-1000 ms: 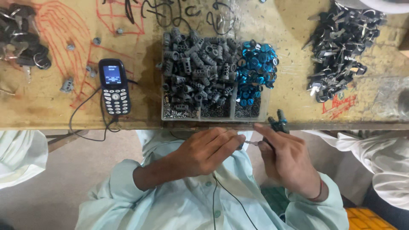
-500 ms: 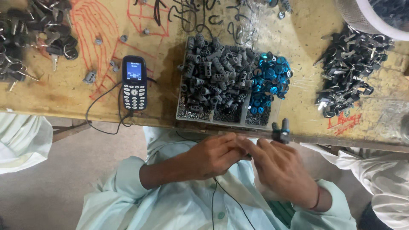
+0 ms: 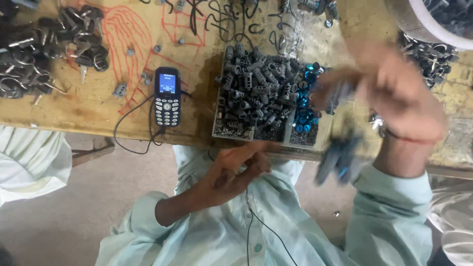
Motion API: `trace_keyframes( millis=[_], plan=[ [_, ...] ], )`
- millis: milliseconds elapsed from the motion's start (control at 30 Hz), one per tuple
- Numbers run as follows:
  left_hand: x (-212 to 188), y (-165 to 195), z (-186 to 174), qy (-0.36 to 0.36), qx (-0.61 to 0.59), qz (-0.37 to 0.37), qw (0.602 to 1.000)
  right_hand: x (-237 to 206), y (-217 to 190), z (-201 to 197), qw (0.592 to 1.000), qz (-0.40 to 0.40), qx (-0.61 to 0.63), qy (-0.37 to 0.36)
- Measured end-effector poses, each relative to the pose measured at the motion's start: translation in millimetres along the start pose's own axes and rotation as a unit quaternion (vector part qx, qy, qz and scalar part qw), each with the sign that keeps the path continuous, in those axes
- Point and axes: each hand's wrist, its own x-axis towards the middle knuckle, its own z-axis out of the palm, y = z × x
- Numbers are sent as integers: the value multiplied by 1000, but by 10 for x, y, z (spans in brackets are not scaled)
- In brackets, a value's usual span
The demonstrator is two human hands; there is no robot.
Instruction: The person sits at a workbench assembling small plastic parts by hand, picking grey and blue plastic pieces from a compartmented tray, fitting them together between the fingers, and placing the finished assemblies back into the tray. The person repeats this assembly cycle continuously throughout the episode.
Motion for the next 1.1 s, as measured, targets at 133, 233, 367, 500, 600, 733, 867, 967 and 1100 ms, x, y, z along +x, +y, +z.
trace_keyframes(
  millis=[133,233,367,500,600,733,867,967,1100],
  plan=[
    [-111,51,-195,53,142,-21,988,110,520,-49,915,-50,45,397],
    [-105,19,-297,167,455,61,872,-227,619,204,953,62,-101,279],
    [10,-78,-400,77,598,-37,797,-507,705,641,846,129,-512,72],
    [131,-105,-452,18,640,12,768,-500,973,879,781,162,-602,51],
    [177,-57,-471,-73,694,-30,715,-472,1121,937,769,117,-628,31],
    [184,34,-480,-98,711,-28,695,-394,1168,954,752,110,-650,5],
    [112,85,-422,-27,657,-2,754,-348,1135,971,742,122,-659,-20],
    [31,85,-377,33,582,14,812,-376,1125,992,742,109,-661,-11],
    [-33,47,-360,95,509,44,855,-428,1148,1013,754,132,-644,-2]
  ],
)
